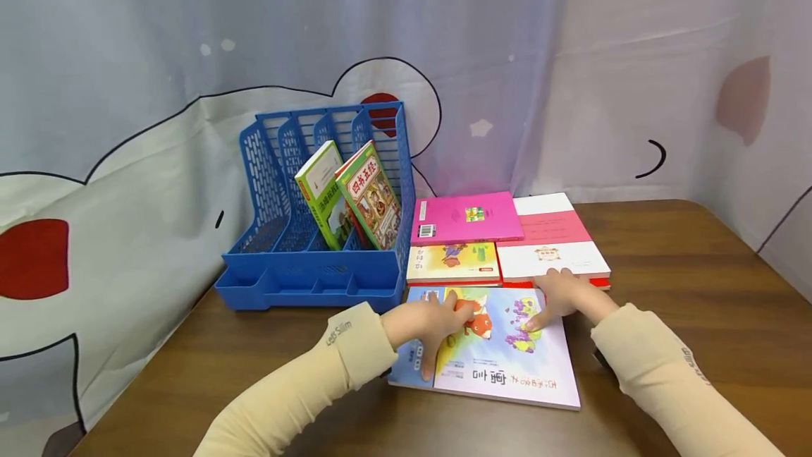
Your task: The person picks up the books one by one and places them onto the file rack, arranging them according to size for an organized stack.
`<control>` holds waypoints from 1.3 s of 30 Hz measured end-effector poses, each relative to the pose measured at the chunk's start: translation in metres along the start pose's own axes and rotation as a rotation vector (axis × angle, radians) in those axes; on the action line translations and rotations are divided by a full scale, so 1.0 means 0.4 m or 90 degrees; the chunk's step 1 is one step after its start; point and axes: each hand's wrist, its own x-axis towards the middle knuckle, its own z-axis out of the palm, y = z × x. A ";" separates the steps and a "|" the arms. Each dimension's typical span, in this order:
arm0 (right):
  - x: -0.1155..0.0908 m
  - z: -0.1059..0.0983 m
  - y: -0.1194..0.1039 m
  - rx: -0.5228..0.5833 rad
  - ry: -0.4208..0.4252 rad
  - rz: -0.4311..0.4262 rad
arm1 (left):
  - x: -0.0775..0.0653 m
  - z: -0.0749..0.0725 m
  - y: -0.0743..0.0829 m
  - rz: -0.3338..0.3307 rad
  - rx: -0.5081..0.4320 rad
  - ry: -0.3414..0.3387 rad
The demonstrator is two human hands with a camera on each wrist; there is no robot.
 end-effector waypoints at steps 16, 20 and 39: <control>-0.038 -0.091 -0.002 0.381 0.087 -0.126 | -0.083 -0.033 -0.113 0.191 -0.229 0.080; -0.062 -0.119 0.007 0.408 0.133 -0.153 | -0.109 -0.069 -0.134 0.238 -0.249 0.201; -0.132 -0.248 -0.052 0.249 0.329 -0.241 | -0.145 -0.138 -0.129 0.256 -0.311 0.554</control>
